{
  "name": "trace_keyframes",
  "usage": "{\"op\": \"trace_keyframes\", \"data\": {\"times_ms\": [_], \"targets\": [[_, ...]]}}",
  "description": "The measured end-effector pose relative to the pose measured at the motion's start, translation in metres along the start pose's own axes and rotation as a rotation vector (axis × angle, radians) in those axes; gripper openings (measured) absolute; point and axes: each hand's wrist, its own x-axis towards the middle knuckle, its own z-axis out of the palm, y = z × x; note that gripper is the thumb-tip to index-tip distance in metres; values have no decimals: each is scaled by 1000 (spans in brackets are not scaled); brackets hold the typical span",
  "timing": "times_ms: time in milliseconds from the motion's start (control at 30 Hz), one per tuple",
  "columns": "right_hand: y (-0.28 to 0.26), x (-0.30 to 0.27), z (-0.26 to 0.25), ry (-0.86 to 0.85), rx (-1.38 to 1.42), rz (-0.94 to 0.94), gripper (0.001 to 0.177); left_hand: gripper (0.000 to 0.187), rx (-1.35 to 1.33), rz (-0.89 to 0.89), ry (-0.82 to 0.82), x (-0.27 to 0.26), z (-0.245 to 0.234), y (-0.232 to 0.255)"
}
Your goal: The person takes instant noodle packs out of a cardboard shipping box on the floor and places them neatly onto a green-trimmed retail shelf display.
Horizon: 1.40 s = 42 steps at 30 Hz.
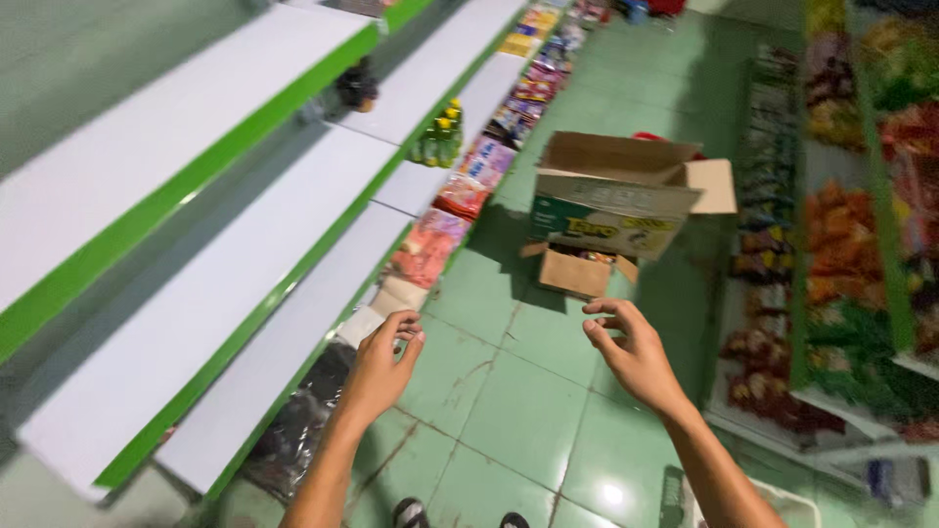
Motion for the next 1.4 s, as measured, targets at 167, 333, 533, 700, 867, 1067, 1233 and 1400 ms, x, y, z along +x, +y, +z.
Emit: {"op": "trace_keyframes", "data": {"times_ms": [167,333,533,700,867,1067,1233,1400], "targets": [[45,-1,-35,84,-21,70,27,32,25,46,-114,36,57,4],[93,20,-64,201,-70,129,29,33,-21,-27,-244,90,111,11],[139,85,-101,337,-118,214,37,34,-101,-6,-336,182,181,2],[161,140,-127,403,-115,267,39,34,-86,17,-396,256,221,1],[195,173,-150,464,-169,247,40,34,-104,39,-463,310,259,11],[240,217,-179,492,-166,310,42,30,-79,-36,-530,363,304,30],[306,262,-212,470,-217,318,42,28,-88,57,-456,409,357,12],[403,295,-221,399,-210,459,42,30,-54,-20,-429,441,400,-12]]}}
